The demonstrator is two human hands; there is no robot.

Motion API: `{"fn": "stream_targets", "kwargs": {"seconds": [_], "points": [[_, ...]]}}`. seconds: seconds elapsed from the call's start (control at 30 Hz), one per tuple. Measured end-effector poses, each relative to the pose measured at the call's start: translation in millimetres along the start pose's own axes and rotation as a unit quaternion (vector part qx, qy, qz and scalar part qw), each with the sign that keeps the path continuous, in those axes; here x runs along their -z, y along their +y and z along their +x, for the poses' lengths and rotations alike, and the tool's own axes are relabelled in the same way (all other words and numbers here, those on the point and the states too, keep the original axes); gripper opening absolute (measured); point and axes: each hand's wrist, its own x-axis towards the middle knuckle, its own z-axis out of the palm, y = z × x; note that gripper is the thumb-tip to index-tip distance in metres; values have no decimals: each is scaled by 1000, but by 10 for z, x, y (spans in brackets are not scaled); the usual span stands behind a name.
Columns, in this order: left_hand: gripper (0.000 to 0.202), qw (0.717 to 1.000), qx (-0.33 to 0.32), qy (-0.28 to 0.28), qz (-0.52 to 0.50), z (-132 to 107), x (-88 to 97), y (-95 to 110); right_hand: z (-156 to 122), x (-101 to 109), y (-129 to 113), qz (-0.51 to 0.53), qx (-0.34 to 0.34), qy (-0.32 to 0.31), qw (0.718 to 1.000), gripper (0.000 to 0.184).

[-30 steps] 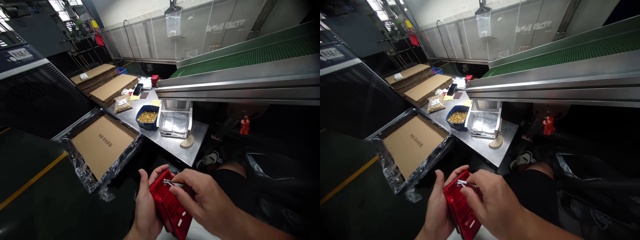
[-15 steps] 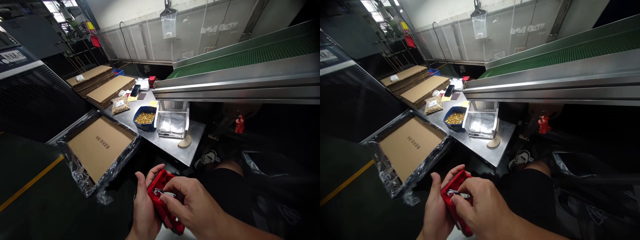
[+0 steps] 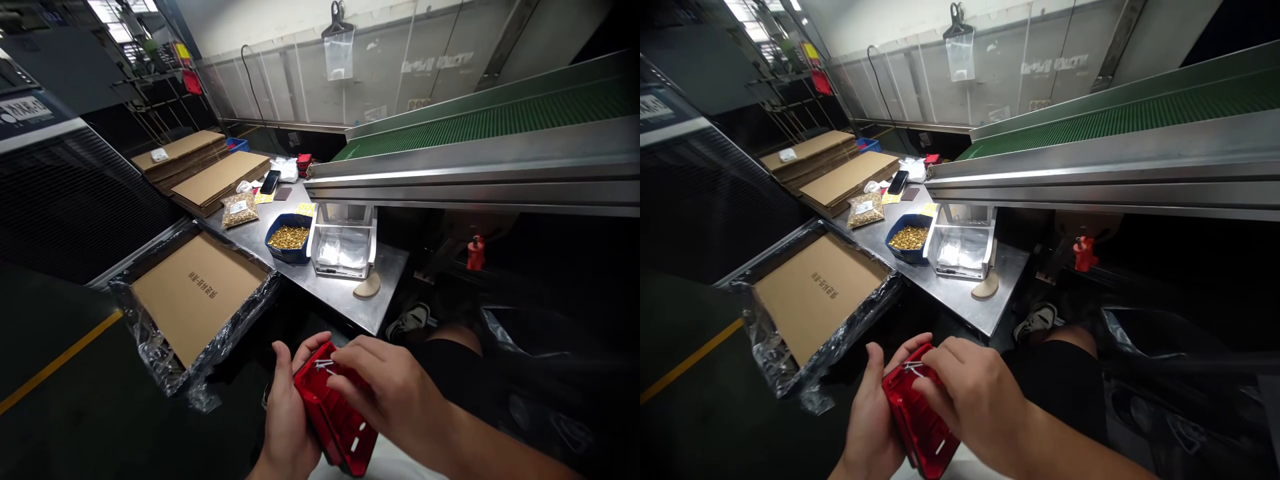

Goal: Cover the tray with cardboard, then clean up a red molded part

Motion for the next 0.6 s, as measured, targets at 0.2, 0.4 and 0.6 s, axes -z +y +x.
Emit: {"fn": "stream_targets", "kwargs": {"seconds": [0.2, 0.4, 0.6], "points": [[64, 999, 34, 4, -2, -5, -14, 19, 24, -59, 46, -119, 177, 17, 977, 15], [61, 999, 46, 4, 7, -21, -14, 1, 1, -101, 102, -145, 193, -15, 970, 10], [58, 998, 67, 2, -4, -7, -50, -4, -13, -89, 162, -144, 213, -51, 965, 14]]}}
